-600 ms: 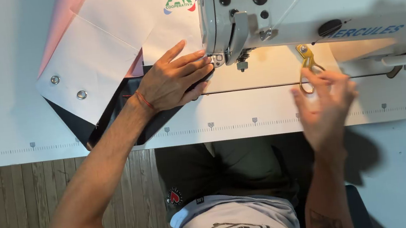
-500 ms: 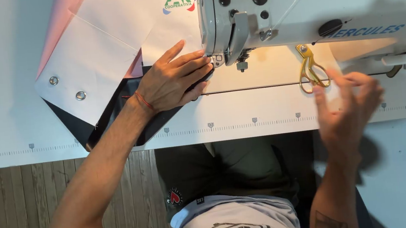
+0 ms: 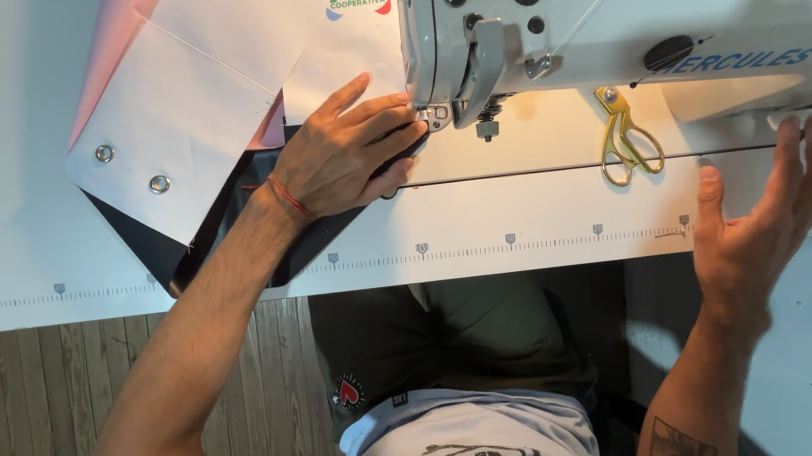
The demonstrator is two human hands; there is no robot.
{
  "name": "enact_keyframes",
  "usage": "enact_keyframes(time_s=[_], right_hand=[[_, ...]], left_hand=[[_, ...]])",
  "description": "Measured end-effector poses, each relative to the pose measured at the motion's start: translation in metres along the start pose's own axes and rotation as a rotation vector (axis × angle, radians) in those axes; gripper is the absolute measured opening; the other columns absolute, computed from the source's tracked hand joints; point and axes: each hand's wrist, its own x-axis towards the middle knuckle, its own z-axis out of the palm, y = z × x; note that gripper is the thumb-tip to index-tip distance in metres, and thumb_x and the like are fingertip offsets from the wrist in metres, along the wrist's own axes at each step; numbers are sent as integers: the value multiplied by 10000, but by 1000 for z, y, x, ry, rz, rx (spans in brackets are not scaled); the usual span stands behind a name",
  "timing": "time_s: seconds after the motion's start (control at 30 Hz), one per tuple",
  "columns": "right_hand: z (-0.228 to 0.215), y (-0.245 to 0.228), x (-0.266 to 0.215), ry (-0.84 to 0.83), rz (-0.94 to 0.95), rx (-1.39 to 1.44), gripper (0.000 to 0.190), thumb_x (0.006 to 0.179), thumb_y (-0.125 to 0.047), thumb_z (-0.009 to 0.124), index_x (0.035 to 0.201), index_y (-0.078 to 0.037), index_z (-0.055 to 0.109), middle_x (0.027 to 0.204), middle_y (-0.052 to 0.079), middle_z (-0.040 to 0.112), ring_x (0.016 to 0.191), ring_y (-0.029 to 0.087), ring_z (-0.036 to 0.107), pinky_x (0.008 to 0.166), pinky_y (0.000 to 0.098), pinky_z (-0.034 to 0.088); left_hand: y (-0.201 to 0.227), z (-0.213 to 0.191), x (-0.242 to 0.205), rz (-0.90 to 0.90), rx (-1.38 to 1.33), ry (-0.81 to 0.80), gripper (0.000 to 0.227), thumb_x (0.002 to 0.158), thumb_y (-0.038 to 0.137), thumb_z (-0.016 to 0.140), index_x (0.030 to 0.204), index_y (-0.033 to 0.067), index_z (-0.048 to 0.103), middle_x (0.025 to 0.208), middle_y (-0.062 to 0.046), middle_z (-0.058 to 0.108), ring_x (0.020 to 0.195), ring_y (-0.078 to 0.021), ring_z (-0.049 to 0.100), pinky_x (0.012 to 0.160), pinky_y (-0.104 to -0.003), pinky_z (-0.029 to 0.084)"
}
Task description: Sewing parts of a printed synthetic leather bag using an industrial sewing machine.
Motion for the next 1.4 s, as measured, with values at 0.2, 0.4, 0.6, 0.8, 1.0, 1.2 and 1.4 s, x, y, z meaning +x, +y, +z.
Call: enact_keyframes(time_s=[0.2,0.4,0.6,0.8,1.0,1.2,1.4], right_hand=[[0,-11,7,-24,-3,41,747,1134,-89,733,1704,-33,253,1743,211,242,1631,400,238,1330,526,242],[5,-3,6,-2,-52,19,679,1182,-82,746,1680,-25,289,1722,198,274,1627,412,228,1336,545,217],[8,-1,8,19,-71,15,663,1174,-95,755,1657,-9,308,1707,216,284,1605,426,253,1328,551,218],[7,2,10,30,16,-94,370,1128,-80,668,1476,14,585,1546,183,579,1557,355,472,1224,524,364],[20,10,5,13,15,-105,362,1099,-138,591,1417,14,672,1465,143,626,1472,266,513,1214,481,353],[24,20,-1,19,-7,-121,354,1109,-138,600,1423,14,664,1488,113,640,1497,230,499,1196,421,311],[16,0,4,-13,63,-73,441,1069,-187,701,1457,7,621,1537,163,550,1555,302,460,1239,490,316]], left_hand=[[-4,2,2,3,-20,-2,328,1074,391,608,1209,122,740,1222,-20,674,1263,-173,630,1194,-539,440],[-7,2,3,10,-22,10,311,1073,382,614,1202,129,741,1222,-7,682,1276,-178,639,1193,-547,446],[-10,8,2,9,-27,34,303,1068,382,632,1192,128,743,1222,-15,705,1268,-213,647,1186,-560,435],[-13,5,4,25,-38,31,292,1059,351,646,1207,120,747,1210,-22,706,1273,-220,651,1192,-556,429],[-15,10,1,64,-4,46,292,1066,354,656,1218,120,742,1213,-25,691,1295,-210,634,1207,-539,433],[-8,8,0,36,-27,33,277,1051,360,651,1174,139,765,1180,-4,712,1296,-201,615,1187,-555,429],[-2,4,-3,35,-24,39,262,1052,333,642,1180,142,766,1207,8,717,1325,-187,607,1188,-558,437]])
